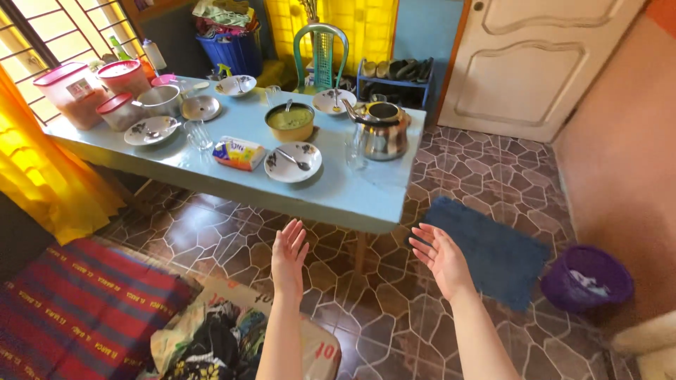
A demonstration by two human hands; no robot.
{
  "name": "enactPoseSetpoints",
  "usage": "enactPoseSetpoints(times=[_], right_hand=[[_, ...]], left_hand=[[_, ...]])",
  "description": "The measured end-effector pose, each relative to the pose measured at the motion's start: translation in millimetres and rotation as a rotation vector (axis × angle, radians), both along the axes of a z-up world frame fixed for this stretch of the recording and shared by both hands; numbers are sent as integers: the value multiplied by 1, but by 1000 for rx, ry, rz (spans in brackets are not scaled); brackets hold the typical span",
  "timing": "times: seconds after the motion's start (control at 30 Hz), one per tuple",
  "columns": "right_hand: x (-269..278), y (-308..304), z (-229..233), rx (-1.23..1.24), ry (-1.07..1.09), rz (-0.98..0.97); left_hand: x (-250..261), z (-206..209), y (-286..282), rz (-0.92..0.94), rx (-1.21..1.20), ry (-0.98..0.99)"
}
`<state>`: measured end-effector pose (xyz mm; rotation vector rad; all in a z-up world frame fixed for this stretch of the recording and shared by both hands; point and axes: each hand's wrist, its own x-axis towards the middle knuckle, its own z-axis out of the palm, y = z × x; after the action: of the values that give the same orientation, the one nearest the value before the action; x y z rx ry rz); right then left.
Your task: The person moves various plates and bowls of food from a dining table to a kitchen counter.
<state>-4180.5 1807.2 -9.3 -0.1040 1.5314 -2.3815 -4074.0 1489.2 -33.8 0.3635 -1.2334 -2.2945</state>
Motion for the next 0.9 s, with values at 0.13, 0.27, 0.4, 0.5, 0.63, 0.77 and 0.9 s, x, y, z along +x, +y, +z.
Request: enactPoseSetpoints(times=[0.13,0.27,0.4,0.5,0.63,0.77,0.9], right_hand=[[-66,-47,6,-31,26,41],[-107,-85,1,-53,-38,110],[-157,-127,-14,-46,-114,193],[-200,-162,-18,-46,-129,262],[-264,-212,-23,-29,-128,337],[-321,-259,-26,-29,-121,390],[-371,-305,-34,-7,-131,418]], left_hand=[[-74,11,-45,-11,-50,17],[-121,13,-69,-7,-47,12],[-163,7,-95,-1,-26,-34],[-195,0,-118,41,-35,-37],[-244,-2,-153,87,-64,-45],[-291,-3,-192,133,-52,-40],[-332,-3,-224,182,-47,-38]])
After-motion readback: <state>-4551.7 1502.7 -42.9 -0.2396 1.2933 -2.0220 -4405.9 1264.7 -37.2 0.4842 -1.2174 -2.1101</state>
